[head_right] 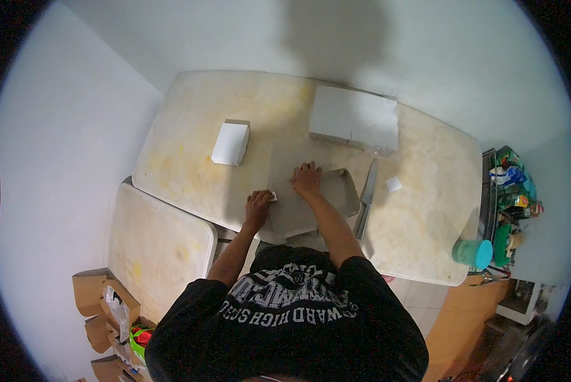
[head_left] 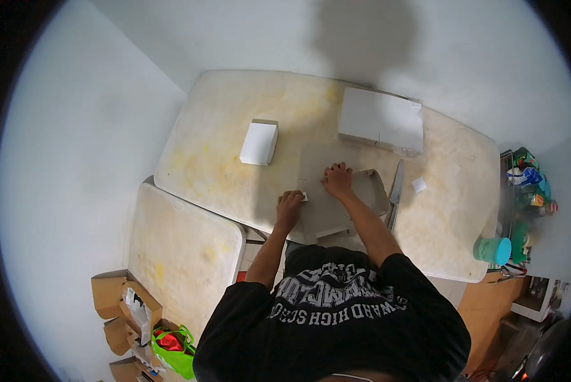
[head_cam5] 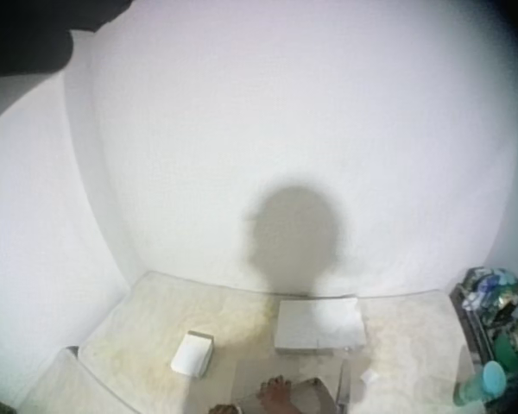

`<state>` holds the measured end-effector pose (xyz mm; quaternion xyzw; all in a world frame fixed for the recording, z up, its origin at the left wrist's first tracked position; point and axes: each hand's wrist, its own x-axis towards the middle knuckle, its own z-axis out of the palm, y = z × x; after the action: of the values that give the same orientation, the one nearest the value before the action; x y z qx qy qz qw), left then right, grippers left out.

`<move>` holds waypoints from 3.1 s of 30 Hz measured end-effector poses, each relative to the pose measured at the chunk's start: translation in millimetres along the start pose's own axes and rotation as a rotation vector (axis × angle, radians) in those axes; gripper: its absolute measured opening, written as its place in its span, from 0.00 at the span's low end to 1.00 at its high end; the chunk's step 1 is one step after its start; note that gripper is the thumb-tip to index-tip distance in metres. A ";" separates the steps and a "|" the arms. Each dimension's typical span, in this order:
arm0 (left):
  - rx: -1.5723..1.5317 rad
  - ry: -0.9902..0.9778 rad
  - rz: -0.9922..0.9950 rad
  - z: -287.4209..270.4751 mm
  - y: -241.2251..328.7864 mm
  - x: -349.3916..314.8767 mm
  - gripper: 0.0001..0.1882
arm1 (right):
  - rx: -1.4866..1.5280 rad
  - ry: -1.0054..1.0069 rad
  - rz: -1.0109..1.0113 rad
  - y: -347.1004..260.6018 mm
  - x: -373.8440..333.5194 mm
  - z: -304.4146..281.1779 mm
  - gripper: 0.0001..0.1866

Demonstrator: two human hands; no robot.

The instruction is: The person folds and assembles cardboard boxes by hand on a counter, interlocking the flaps to secure their shape.

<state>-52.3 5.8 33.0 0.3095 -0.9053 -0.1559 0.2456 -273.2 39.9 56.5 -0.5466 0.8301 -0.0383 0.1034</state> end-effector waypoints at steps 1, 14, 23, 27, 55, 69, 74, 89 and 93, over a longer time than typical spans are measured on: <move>0.020 -0.015 -0.019 0.9 3.6 -0.7 0.09 | 0.041 0.003 -0.009 5.4 2.4 1.1 0.19; 0.134 -0.531 0.054 21.6 58.8 57.9 0.37 | -0.141 -0.356 -0.197 51.5 29.1 -24.0 0.21; 0.254 -0.630 0.054 20.6 57.3 57.1 0.45 | -0.125 0.058 -0.291 46.7 -22.2 -15.4 0.09; 0.244 -0.619 0.037 24.0 53.7 52.7 0.45 | -0.070 0.213 -0.375 42.7 -55.3 -13.2 0.14; 0.079 -0.558 -0.451 -6.8 3.1 86.0 0.25 | 0.388 0.348 -0.035 68.4 -142.0 -41.3 0.26; -0.825 -0.119 -0.617 0.1 13.8 -5.8 0.39 | 1.221 -0.150 0.214 81.6 -136.8 -22.0 0.33; -1.200 -0.444 -0.701 -44.7 5.6 3.3 0.26 | 1.885 -0.319 0.015 105.8 -135.8 -18.4 0.30; -1.044 -0.599 -0.988 -63.1 37.7 15.2 0.42 | 1.052 0.356 -0.089 63.3 -142.0 1.5 0.41; -0.886 -0.619 -0.920 -64.9 49.0 23.6 0.41 | 0.567 0.626 -0.295 55.8 -142.5 -21.5 0.51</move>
<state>-57.1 19.6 116.4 0.4729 -0.5625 -0.6781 -0.0108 -273.7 191.5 86.1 -0.5715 0.6912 -0.4421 -0.0136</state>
